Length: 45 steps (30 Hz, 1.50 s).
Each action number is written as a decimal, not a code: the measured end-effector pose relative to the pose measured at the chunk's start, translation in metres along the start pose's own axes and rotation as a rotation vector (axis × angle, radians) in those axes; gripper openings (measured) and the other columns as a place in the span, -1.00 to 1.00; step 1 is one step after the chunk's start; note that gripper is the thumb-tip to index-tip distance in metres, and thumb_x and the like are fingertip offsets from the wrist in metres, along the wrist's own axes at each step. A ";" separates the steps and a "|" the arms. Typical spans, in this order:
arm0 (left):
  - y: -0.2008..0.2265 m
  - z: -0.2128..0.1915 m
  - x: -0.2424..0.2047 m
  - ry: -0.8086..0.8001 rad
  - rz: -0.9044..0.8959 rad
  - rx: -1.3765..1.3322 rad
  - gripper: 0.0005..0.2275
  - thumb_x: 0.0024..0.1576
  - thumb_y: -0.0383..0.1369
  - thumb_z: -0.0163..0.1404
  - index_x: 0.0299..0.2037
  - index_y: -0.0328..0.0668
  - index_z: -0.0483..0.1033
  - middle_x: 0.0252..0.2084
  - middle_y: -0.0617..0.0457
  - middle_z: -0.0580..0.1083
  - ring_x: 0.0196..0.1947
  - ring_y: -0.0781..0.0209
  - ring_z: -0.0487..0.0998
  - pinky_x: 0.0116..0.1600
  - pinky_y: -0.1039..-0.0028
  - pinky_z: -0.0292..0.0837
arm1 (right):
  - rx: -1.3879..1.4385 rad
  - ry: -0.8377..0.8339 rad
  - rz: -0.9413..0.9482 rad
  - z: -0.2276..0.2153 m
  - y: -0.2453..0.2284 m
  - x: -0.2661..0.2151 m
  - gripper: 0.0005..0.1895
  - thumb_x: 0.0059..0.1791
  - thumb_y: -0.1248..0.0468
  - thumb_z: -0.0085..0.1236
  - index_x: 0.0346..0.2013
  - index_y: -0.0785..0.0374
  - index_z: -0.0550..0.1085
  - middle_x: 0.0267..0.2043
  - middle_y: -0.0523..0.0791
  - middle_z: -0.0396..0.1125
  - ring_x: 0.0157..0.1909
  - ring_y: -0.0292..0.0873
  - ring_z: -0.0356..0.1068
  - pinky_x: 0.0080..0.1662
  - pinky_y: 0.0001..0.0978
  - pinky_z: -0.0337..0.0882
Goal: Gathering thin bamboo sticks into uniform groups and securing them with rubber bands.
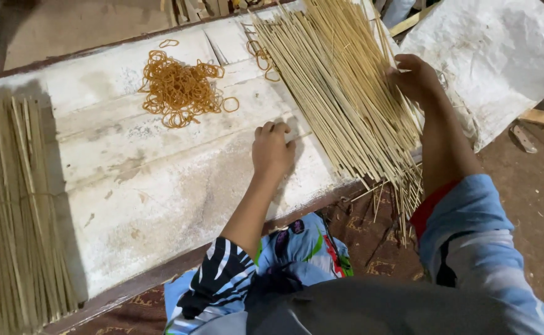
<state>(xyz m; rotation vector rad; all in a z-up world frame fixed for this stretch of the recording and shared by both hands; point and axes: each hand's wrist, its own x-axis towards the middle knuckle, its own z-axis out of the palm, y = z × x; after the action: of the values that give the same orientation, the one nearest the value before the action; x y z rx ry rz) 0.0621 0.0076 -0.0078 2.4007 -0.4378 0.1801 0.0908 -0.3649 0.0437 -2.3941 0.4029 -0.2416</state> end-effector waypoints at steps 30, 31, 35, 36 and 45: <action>0.066 0.017 0.022 -0.166 -0.116 -0.630 -0.90 0.06 -0.34 0.16 -0.25 -0.05 0.60 -0.28 0.02 0.56 -0.20 0.05 0.67 -0.08 0.34 0.62 | -0.355 -0.008 0.140 0.035 0.076 0.066 -0.69 -0.23 0.06 0.27 -0.20 -0.16 0.64 -0.22 -0.12 0.52 -0.12 0.16 0.51 -0.09 0.07 0.53; 0.067 0.017 0.023 -0.164 -0.115 -0.629 -0.90 0.06 -0.34 0.16 -0.25 -0.05 0.60 -0.28 0.02 0.56 -0.20 0.05 0.67 -0.08 0.34 0.62 | -0.355 -0.007 0.139 0.027 0.068 0.075 -0.69 -0.23 0.06 0.27 -0.20 -0.16 0.64 -0.22 -0.12 0.52 -0.12 0.16 0.51 -0.09 0.07 0.53; 0.072 0.012 0.025 -0.189 -0.135 -0.650 -0.88 0.06 -0.33 0.16 -0.22 -0.07 0.61 -0.26 0.00 0.58 -0.18 0.03 0.67 -0.05 0.32 0.61 | -0.338 -0.461 0.461 0.000 0.010 0.050 -0.39 -0.20 -0.02 0.08 0.05 0.21 0.53 -0.06 -0.03 0.32 0.00 0.00 0.27 -0.07 -0.27 0.31; 0.072 0.009 0.024 -0.199 -0.151 -0.656 -0.87 0.07 -0.34 0.16 -0.20 -0.10 0.62 -0.24 -0.03 0.58 -0.16 0.00 0.67 -0.02 0.31 0.60 | -0.315 -0.303 0.394 -0.003 -0.011 0.028 -0.55 -0.24 0.03 0.13 -0.20 0.21 0.62 -0.39 -0.12 0.28 -0.23 -0.15 0.27 -0.28 -0.38 0.25; 0.067 0.015 0.031 -0.168 -0.237 -0.753 -0.85 0.07 -0.34 0.15 -0.17 -0.03 0.64 -0.27 0.06 0.57 -0.33 0.24 0.67 -0.10 0.38 0.60 | 0.133 0.028 0.316 0.006 -0.040 -0.001 -0.83 -0.15 0.31 0.07 -0.31 0.18 0.56 -0.63 -0.08 0.22 -0.65 -0.24 0.20 -0.59 -0.34 0.09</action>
<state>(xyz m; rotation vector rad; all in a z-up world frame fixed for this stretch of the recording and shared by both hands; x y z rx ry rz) 0.0670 -0.0579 0.0289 1.7041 -0.2310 -0.2565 0.1003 -0.3324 0.0651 -2.1615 0.7454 -0.1520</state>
